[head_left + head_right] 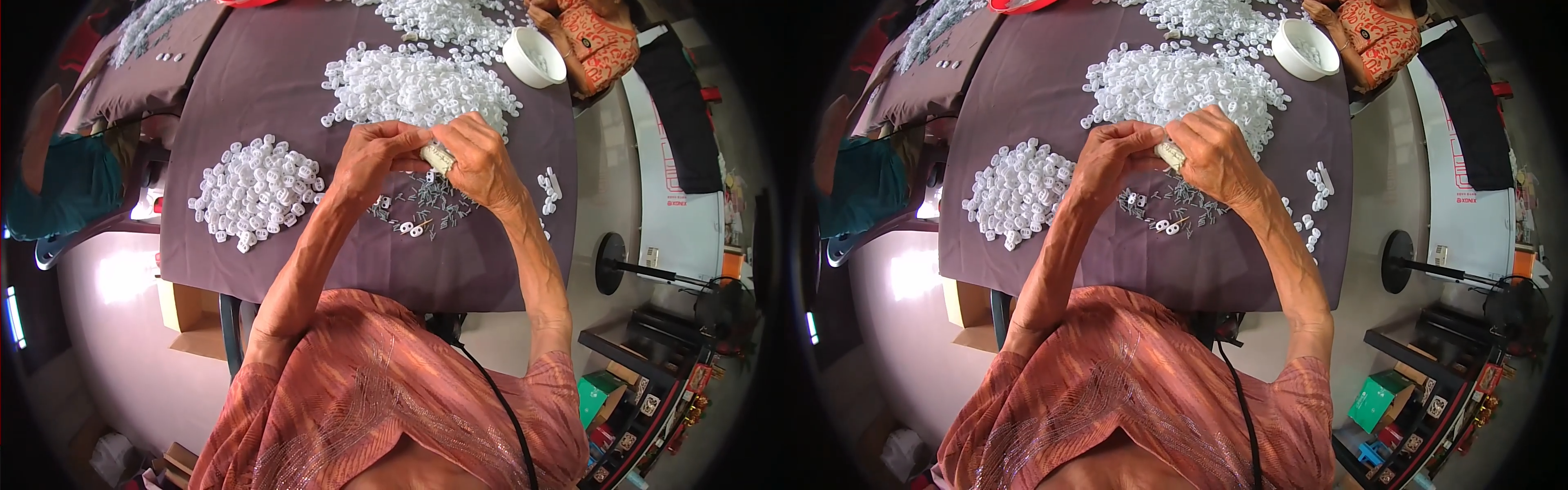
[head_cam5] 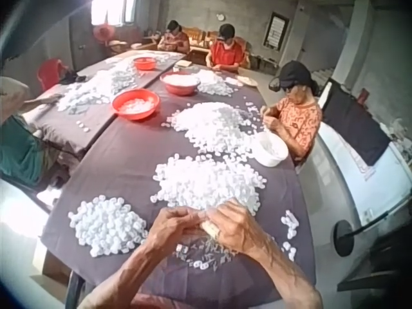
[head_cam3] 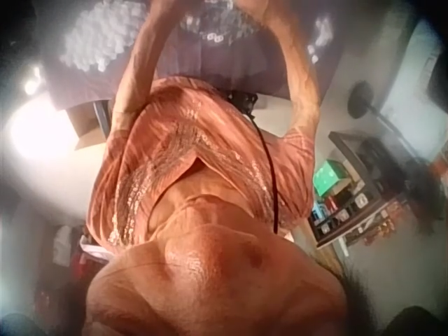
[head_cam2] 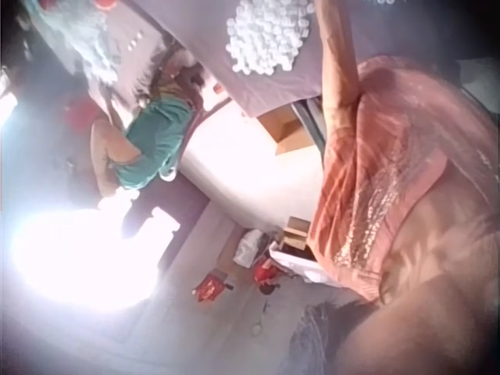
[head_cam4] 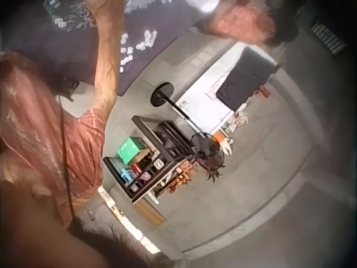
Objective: The person repeatedly assembles plastic cord lock toggles by hand, picking up plastic pieces and small metal springs and pressing them together.
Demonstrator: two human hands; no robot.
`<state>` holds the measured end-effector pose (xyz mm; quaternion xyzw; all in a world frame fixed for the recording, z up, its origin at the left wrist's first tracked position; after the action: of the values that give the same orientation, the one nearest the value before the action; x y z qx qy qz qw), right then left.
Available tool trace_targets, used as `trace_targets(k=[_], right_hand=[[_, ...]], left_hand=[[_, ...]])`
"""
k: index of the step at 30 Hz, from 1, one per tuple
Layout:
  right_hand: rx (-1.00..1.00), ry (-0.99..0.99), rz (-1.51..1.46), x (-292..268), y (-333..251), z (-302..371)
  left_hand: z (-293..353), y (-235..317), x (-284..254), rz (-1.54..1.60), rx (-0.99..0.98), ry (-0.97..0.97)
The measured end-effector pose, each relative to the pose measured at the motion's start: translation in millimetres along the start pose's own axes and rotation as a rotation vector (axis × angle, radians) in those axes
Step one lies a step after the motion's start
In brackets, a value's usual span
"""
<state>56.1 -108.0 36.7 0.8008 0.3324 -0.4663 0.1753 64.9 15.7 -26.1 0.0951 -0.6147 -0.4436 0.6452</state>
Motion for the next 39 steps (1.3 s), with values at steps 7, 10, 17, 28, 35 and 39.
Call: trace_targets(k=[7,10,17,28,35,39], right_hand=[[0.353,-0.145,-0.228,48.4,11.2,36.2],[0.340,-0.269,-0.206,68.9,-4.1,45.5],[0.251,-0.409,-0.106,96.4,-24.2,68.6],[0.307,-0.187,-0.286,75.6,-20.2,67.1],[0.339,-0.136,-0.409,48.0,-15.9,61.1],[0.506,-0.080,-0.474,45.9,-13.2,65.6]], left_hand=[[20.1,34.5,-55.7,-0.278,0.194,0.248],[49.4,51.8,-92.4,-0.621,0.228,0.384],[80.2,55.6,-135.8,-1.204,0.386,0.601],[24.2,-21.2,-50.0,-0.957,0.164,0.112],[11.3,-45.7,-44.6,-0.274,-0.250,-0.044],[10.7,-48.8,-42.6,-0.148,-0.200,-0.020]])
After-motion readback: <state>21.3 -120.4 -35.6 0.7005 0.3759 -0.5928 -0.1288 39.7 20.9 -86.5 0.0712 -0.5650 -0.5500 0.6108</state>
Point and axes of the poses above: each hand's wrist, its own z-axis away from the middle knuckle, its own x-axis out of the palm, y = z × x, the point moved 4 cm from there along -z, towards the middle knuckle, and after that the axes turned 13 degrees about z, right-handed, at the moved point
